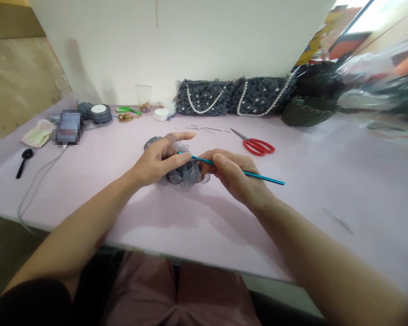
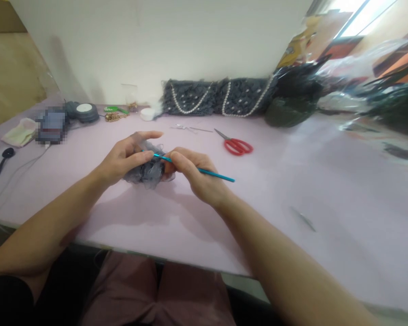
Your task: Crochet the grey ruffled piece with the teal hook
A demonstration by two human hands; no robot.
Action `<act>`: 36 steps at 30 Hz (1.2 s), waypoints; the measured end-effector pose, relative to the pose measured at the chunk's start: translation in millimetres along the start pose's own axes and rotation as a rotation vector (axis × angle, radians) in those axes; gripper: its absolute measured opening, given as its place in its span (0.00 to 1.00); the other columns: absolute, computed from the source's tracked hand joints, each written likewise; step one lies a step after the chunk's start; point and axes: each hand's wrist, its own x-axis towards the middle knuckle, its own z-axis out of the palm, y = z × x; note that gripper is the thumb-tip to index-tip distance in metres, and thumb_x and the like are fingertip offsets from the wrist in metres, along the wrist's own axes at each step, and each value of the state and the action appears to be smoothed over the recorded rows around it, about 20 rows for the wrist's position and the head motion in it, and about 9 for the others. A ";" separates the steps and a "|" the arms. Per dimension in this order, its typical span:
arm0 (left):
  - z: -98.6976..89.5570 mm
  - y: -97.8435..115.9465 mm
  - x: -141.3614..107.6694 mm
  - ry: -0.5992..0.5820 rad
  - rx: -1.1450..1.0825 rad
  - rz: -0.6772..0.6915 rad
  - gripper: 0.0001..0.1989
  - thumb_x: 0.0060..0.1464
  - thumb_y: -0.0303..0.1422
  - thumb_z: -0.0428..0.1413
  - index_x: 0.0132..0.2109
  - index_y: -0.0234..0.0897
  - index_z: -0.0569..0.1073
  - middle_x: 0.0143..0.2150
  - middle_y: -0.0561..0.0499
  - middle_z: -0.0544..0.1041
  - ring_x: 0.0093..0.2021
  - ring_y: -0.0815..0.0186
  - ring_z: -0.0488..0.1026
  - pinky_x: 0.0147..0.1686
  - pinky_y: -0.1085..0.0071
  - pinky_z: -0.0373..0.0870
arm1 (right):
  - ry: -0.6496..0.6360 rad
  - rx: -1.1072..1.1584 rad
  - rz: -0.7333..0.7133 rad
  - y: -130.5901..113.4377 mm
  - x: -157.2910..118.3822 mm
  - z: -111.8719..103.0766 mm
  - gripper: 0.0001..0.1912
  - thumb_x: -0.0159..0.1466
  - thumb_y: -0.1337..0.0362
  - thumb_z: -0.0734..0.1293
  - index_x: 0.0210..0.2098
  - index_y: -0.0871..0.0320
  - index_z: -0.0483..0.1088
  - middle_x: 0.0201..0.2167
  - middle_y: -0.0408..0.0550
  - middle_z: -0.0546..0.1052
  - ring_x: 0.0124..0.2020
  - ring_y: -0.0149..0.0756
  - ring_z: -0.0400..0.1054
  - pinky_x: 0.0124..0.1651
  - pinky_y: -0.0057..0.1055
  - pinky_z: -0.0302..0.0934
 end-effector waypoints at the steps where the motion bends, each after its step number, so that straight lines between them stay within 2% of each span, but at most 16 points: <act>1: 0.3 0.4 -0.2 -0.002 0.016 -0.004 0.29 0.55 0.40 0.61 0.62 0.37 0.67 0.30 0.53 0.76 0.30 0.68 0.72 0.32 0.70 0.67 | 0.007 0.002 0.003 0.3 0.1 0.7 0.26 0.67 0.41 0.64 0.27 0.57 0.72 0.28 0.49 0.76 0.31 0.36 0.69 0.36 0.34 0.65; 6: -3.0 2.1 0.4 -0.004 0.079 0.016 0.30 0.51 0.33 0.59 0.61 0.36 0.67 0.27 0.57 0.72 0.27 0.71 0.68 0.29 0.73 0.63 | 0.055 0.024 0.016 -1.2 2.0 3.5 0.27 0.66 0.40 0.65 0.26 0.57 0.71 0.27 0.47 0.74 0.31 0.35 0.68 0.36 0.34 0.66; 12: -6.1 2.7 1.6 -0.021 0.099 0.107 0.27 0.47 0.31 0.59 0.57 0.37 0.70 0.32 0.53 0.73 0.32 0.68 0.70 0.33 0.70 0.65 | 0.062 0.034 0.002 -3.2 2.7 1.4 0.24 0.67 0.44 0.66 0.25 0.56 0.72 0.27 0.48 0.74 0.30 0.35 0.68 0.36 0.34 0.66; 18: -7.6 4.7 2.6 -0.020 0.149 0.129 0.27 0.48 0.31 0.58 0.57 0.37 0.69 0.29 0.56 0.69 0.29 0.70 0.66 0.29 0.71 0.62 | -0.044 -0.025 0.020 -12.4 2.6 -10.7 0.21 0.67 0.49 0.65 0.25 0.56 0.76 0.31 0.51 0.79 0.34 0.41 0.72 0.38 0.37 0.67; 22: -7.4 4.6 1.8 0.020 0.186 0.120 0.28 0.47 0.30 0.58 0.58 0.39 0.69 0.29 0.57 0.69 0.29 0.70 0.66 0.29 0.71 0.62 | -0.114 -0.157 0.032 -20.3 3.0 -16.5 0.17 0.68 0.52 0.64 0.35 0.54 0.80 0.32 0.50 0.80 0.34 0.41 0.72 0.38 0.38 0.66; 24: -6.6 3.0 0.9 0.054 0.233 0.142 0.25 0.47 0.29 0.58 0.55 0.39 0.71 0.33 0.55 0.73 0.29 0.70 0.67 0.30 0.71 0.63 | -0.121 -0.238 0.020 -22.6 3.0 -17.3 0.16 0.68 0.53 0.63 0.37 0.53 0.81 0.30 0.48 0.79 0.33 0.41 0.71 0.38 0.38 0.66; 26: -4.9 1.4 -0.2 0.100 0.297 0.180 0.16 0.48 0.29 0.57 0.46 0.39 0.72 0.44 0.50 0.78 0.31 0.71 0.68 0.32 0.70 0.64 | -0.105 -0.301 0.000 -23.4 2.7 -16.8 0.15 0.69 0.55 0.62 0.37 0.52 0.80 0.30 0.47 0.79 0.33 0.40 0.71 0.38 0.37 0.65; 29: -1.2 0.6 -1.5 0.161 0.400 0.248 0.08 0.48 0.27 0.55 0.38 0.38 0.69 0.60 0.47 0.76 0.36 0.70 0.71 0.38 0.68 0.67 | -0.074 -0.387 -0.013 -22.9 1.4 -14.6 0.14 0.70 0.59 0.62 0.40 0.53 0.80 0.31 0.46 0.80 0.34 0.39 0.72 0.39 0.35 0.65; 36: 4.9 4.2 -2.0 0.210 0.495 0.338 0.10 0.47 0.24 0.55 0.36 0.41 0.66 0.60 0.47 0.77 0.51 0.61 0.74 0.51 0.60 0.69 | -0.036 -0.498 -0.043 -21.1 -1.6 -9.6 0.16 0.70 0.63 0.58 0.44 0.59 0.77 0.34 0.48 0.81 0.36 0.37 0.74 0.41 0.33 0.66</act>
